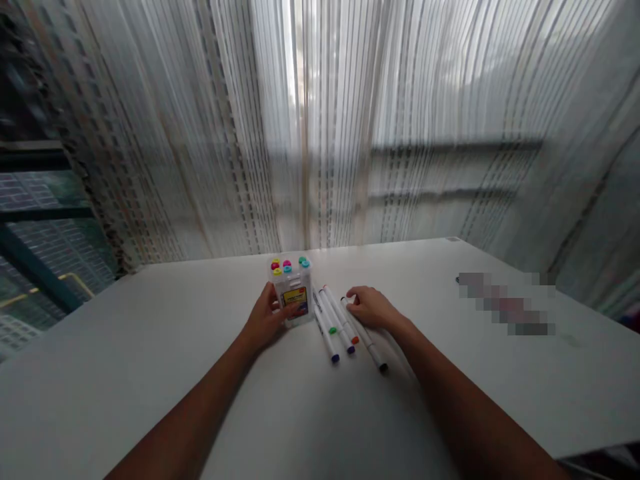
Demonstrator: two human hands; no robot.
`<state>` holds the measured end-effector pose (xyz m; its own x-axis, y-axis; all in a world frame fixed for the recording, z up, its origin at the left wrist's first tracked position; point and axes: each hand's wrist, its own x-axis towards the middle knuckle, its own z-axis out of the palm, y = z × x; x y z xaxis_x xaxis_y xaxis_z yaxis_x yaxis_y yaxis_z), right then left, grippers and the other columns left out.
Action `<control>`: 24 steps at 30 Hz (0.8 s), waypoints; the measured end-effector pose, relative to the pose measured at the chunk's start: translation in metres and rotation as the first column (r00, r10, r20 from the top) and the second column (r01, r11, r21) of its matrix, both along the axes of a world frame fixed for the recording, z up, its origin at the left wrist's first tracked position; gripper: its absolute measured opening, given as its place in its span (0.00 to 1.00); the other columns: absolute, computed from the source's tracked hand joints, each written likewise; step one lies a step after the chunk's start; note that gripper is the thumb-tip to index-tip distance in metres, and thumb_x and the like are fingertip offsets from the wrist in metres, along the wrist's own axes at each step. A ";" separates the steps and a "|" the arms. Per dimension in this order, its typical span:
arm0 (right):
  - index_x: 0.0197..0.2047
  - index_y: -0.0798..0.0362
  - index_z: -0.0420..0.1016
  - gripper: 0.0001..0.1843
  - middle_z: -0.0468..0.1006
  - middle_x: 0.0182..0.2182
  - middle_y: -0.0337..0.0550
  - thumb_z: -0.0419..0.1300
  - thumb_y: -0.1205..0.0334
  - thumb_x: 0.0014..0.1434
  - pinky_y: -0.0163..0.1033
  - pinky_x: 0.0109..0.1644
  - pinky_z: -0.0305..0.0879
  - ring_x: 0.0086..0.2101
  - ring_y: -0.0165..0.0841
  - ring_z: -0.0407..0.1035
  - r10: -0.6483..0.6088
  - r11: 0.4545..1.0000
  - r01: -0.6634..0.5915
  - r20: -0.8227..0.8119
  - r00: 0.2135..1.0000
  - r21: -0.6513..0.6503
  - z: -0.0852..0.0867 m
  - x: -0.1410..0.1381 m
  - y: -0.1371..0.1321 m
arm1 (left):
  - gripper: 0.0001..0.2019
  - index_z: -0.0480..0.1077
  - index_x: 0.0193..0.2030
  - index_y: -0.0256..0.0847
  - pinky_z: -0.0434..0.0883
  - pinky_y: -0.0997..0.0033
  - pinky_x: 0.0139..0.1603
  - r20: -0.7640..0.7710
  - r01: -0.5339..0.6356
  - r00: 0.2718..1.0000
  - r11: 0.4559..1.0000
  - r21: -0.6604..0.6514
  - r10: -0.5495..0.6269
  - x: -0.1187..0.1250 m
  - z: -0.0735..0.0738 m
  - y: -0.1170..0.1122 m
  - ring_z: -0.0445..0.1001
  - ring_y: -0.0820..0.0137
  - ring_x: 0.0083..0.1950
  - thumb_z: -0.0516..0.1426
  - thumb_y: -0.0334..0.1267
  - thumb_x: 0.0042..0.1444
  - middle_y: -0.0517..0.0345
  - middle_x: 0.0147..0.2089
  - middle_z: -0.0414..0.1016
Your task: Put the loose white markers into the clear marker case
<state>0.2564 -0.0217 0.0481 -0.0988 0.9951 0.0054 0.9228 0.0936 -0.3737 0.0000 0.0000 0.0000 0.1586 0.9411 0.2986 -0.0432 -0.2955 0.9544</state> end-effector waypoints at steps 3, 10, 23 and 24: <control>0.53 0.58 0.78 0.19 0.82 0.42 0.51 0.57 0.66 0.60 0.39 0.48 0.64 0.43 0.40 0.74 -0.005 1.000 0.005 -0.013 1.000 0.011 0.000 0.000 0.001 | 0.29 0.67 0.49 0.42 0.75 0.48 0.53 0.001 0.002 1.000 1.000 0.009 -0.002 0.000 0.000 0.000 0.79 0.55 0.49 0.72 0.48 0.42 0.51 0.48 0.80; 0.61 0.58 0.71 0.24 0.79 0.52 0.53 0.53 0.67 0.62 0.44 0.58 0.64 0.52 0.41 0.72 0.020 0.995 -0.010 -0.098 0.995 0.103 -0.007 -0.002 0.003 | 0.30 0.66 0.49 0.43 0.76 0.48 0.51 -0.002 0.002 1.000 1.000 0.011 -0.002 0.000 0.001 -0.001 0.80 0.55 0.47 0.72 0.49 0.42 0.52 0.47 0.80; 0.64 0.54 0.70 0.28 0.73 0.60 0.51 0.48 0.52 0.66 0.52 0.69 0.56 0.61 0.43 0.65 0.348 0.934 -0.267 -0.429 0.834 0.238 -0.053 -0.012 0.042 | 0.28 0.66 0.48 0.44 0.75 0.50 0.51 -0.013 0.025 1.000 0.999 0.030 -0.024 0.002 0.003 -0.001 0.79 0.56 0.49 0.71 0.49 0.43 0.52 0.48 0.79; 0.63 0.54 0.70 0.28 0.74 0.59 0.51 0.48 0.50 0.66 0.53 0.68 0.56 0.60 0.43 0.67 0.333 0.939 -0.245 -0.473 0.816 0.240 -0.054 -0.010 0.042 | 0.28 0.66 0.48 0.44 0.75 0.50 0.52 -0.019 0.028 0.999 0.999 0.033 -0.028 0.002 0.003 -0.001 0.79 0.56 0.49 0.71 0.49 0.44 0.52 0.48 0.78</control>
